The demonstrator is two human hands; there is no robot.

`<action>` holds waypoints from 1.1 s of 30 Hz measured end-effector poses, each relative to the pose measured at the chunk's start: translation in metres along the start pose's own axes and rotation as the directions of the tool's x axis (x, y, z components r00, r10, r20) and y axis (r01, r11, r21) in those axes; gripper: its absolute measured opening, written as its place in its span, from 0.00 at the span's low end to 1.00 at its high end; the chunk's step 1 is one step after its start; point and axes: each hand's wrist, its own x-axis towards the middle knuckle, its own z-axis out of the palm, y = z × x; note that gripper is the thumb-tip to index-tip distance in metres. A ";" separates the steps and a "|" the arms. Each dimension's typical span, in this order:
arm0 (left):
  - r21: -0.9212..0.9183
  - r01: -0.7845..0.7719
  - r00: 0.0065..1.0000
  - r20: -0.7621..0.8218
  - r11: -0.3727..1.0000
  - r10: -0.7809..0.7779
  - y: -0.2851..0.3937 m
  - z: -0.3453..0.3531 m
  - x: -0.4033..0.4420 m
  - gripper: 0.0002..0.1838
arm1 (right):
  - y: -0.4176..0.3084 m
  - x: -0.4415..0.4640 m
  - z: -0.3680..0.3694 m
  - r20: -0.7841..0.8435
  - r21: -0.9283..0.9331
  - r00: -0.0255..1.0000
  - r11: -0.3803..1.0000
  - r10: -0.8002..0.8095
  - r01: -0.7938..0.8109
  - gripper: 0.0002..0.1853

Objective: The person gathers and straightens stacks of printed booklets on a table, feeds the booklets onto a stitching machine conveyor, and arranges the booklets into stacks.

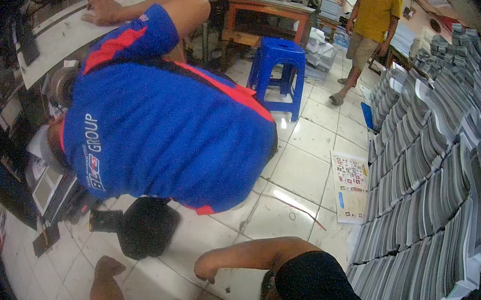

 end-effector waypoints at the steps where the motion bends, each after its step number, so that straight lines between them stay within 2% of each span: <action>1: -0.032 0.023 0.996 -0.086 0.999 -0.026 0.002 -0.001 -0.006 0.13 | -0.002 -0.001 -0.002 0.003 0.003 1.000 1.000 0.018 -0.018 0.21; 2: -0.066 0.043 0.984 -0.170 0.997 -0.053 0.004 -0.002 -0.009 0.13 | -0.002 -0.002 -0.002 0.006 0.005 0.999 0.999 0.036 -0.036 0.21; 6: -0.070 0.047 0.959 -0.277 0.996 -0.064 0.004 0.004 -0.008 0.13 | 0.005 0.014 0.006 0.011 -0.072 0.999 0.997 -0.036 0.037 0.21; 8: -0.138 0.012 0.952 -0.300 0.990 -0.053 -0.004 0.011 -0.005 0.10 | 0.006 0.020 0.004 0.149 -0.019 0.984 0.995 0.100 -0.099 0.21; 9: -0.137 0.012 0.953 -0.300 0.990 -0.053 -0.006 0.021 -0.004 0.10 | 0.002 0.013 0.001 0.148 -0.018 0.984 0.995 0.100 -0.098 0.21; 10: -0.605 0.022 0.914 -0.310 0.796 -0.261 -0.006 0.039 -0.003 0.10 | -0.005 0.000 -0.005 0.099 -0.026 0.992 0.996 0.084 -0.082 0.21; 11: -0.917 -0.023 0.869 -0.215 0.398 -0.446 -0.009 0.053 -0.001 0.11 | -0.009 -0.007 -0.008 0.049 -0.035 0.997 0.997 0.067 -0.065 0.21; 15: -0.886 -0.096 0.886 -0.283 0.453 -0.366 -0.023 0.080 0.011 0.15 | 0.007 0.024 0.013 0.102 -0.133 0.995 0.991 -0.018 0.031 0.22; 17: -0.989 -0.133 0.841 -0.147 0.064 -0.521 -0.024 0.088 0.015 0.14 | 0.012 0.030 0.019 0.073 -0.141 0.995 0.987 -0.067 0.077 0.22; 18: -0.989 -0.134 0.840 -0.148 0.064 -0.522 -0.023 0.081 0.013 0.14 | 0.013 0.031 0.021 0.073 -0.142 0.995 0.987 -0.066 0.076 0.22; 20: -0.960 0.213 0.865 0.098 0.184 -0.491 -0.021 0.059 0.006 0.18 | 0.015 0.033 0.022 0.073 -0.167 0.995 0.982 -0.075 0.086 0.22; 21: -0.960 0.213 0.865 0.098 0.184 -0.492 -0.015 0.045 0.004 0.18 | 0.015 0.032 0.022 0.073 -0.167 0.995 0.982 -0.075 0.086 0.22; 22: -0.921 0.275 0.872 0.117 0.277 -0.475 -0.010 0.032 0.002 0.18 | 0.013 0.030 0.021 0.067 -0.160 0.996 0.984 -0.064 0.074 0.22; 24: -0.869 0.331 0.877 0.139 0.368 -0.461 -0.010 0.032 0.002 0.18 | 0.010 0.024 0.018 0.062 -0.153 0.997 0.986 -0.054 0.063 0.22; 26: -0.962 0.240 0.840 0.275 -0.133 -0.468 -0.016 0.044 0.005 0.25 | 0.007 0.017 0.013 0.055 -0.082 0.998 0.996 -0.034 0.038 0.23; 27: -0.954 0.237 0.827 0.298 -0.185 -0.478 -0.016 0.043 0.005 0.25 | 0.007 0.019 0.015 0.056 -0.083 0.998 0.996 -0.034 0.039 0.23; 31: -0.956 0.292 0.836 0.241 0.028 -0.492 -0.014 0.040 0.005 0.26 | -0.002 0.026 0.016 0.118 -0.152 0.992 0.988 0.044 -0.026 0.23; 33: -0.956 0.280 0.844 0.202 0.088 -0.497 -0.014 0.040 0.001 0.27 | -0.002 0.030 0.020 0.143 -0.177 0.988 0.984 0.057 -0.031 0.24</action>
